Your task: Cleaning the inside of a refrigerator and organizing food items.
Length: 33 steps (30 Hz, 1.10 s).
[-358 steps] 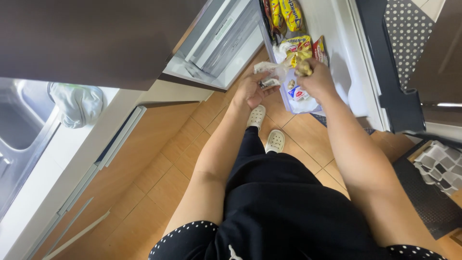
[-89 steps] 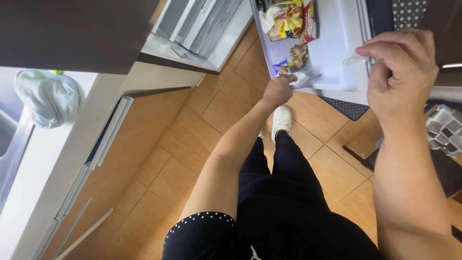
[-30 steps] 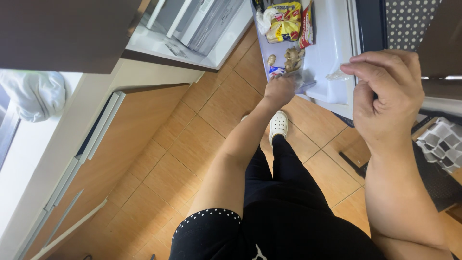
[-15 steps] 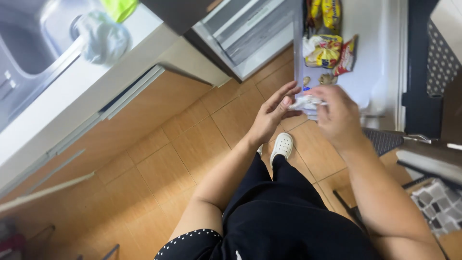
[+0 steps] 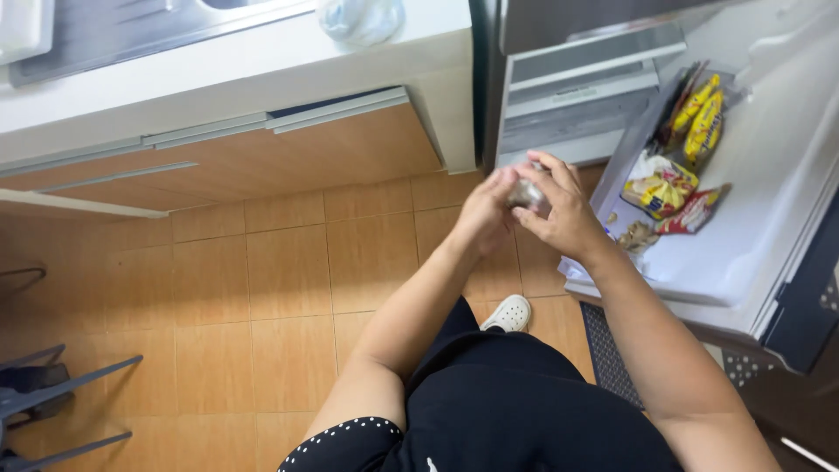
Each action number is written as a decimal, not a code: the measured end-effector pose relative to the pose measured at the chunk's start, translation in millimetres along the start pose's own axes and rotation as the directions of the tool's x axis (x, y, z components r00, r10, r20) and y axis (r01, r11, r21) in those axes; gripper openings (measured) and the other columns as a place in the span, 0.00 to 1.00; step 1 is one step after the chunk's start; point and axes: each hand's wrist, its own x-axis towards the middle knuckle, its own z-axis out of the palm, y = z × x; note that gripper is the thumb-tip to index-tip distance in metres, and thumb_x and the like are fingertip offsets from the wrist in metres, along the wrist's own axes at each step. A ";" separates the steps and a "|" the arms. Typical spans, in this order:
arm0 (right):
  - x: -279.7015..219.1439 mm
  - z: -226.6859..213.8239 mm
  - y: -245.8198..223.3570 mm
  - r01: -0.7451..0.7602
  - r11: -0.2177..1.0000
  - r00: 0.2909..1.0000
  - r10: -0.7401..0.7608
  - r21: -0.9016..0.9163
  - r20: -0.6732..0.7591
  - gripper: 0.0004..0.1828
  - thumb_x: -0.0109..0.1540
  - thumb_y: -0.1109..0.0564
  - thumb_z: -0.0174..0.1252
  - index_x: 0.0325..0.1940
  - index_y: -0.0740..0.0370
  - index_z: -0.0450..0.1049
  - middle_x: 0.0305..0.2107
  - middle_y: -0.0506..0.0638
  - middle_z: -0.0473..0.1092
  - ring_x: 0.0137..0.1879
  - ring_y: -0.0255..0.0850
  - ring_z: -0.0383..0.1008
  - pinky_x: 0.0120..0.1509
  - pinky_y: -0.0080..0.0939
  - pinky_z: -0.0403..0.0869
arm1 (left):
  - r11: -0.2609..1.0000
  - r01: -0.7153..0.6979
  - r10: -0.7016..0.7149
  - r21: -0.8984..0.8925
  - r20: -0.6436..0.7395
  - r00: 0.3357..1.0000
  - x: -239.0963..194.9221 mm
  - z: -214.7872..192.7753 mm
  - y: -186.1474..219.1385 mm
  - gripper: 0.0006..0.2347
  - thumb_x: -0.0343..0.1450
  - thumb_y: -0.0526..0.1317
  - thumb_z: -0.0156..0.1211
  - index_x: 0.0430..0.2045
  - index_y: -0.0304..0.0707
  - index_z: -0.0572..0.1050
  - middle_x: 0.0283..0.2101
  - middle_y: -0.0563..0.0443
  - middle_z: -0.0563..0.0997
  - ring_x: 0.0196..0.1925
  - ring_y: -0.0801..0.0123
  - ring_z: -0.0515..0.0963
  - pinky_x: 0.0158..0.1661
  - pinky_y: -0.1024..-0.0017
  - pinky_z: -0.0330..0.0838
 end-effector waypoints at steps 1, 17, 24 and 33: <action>10.8 1.4 -2.8 -0.059 0.989 0.996 0.049 0.132 0.078 0.29 0.53 0.59 0.68 0.58 0.60 0.72 0.63 0.54 0.65 0.67 0.49 0.65 0.67 0.48 0.69 | 0.991 -0.126 0.127 0.040 -0.010 0.992 9.7 -14.7 10.1 0.17 0.82 0.47 0.50 0.59 0.32 0.67 0.51 0.42 0.76 0.43 0.56 0.77 0.42 0.61 0.74; 72.0 29.9 165.3 -0.666 0.713 0.742 0.665 0.221 0.090 0.23 0.62 0.55 0.64 0.61 0.57 0.76 0.42 0.47 0.76 0.46 0.33 0.75 0.53 0.35 0.74 | -0.525 -0.204 0.632 0.826 0.539 0.557 253.4 -88.6 259.2 0.23 0.79 0.35 0.49 0.71 0.31 0.57 0.75 0.33 0.53 0.80 0.39 0.48 0.75 0.53 0.51; 61.1 28.8 191.5 -0.704 0.699 0.710 0.697 0.126 0.100 0.22 0.63 0.53 0.65 0.62 0.55 0.76 0.46 0.50 0.79 0.48 0.36 0.76 0.55 0.37 0.74 | -0.553 -0.058 0.613 0.831 0.453 0.648 214.3 -73.5 227.8 0.25 0.76 0.40 0.57 0.67 0.30 0.60 0.74 0.34 0.55 0.77 0.39 0.50 0.70 0.42 0.44; 9.1 -28.4 193.8 -0.747 0.665 0.656 0.738 -0.004 0.157 0.23 0.63 0.52 0.64 0.63 0.52 0.76 0.41 0.53 0.79 0.44 0.39 0.78 0.50 0.40 0.76 | -0.138 -0.515 0.307 0.846 0.531 0.790 96.0 -35.5 76.7 0.18 0.67 0.25 0.59 0.52 0.36 0.72 0.56 0.40 0.72 0.61 0.45 0.71 0.59 0.56 0.70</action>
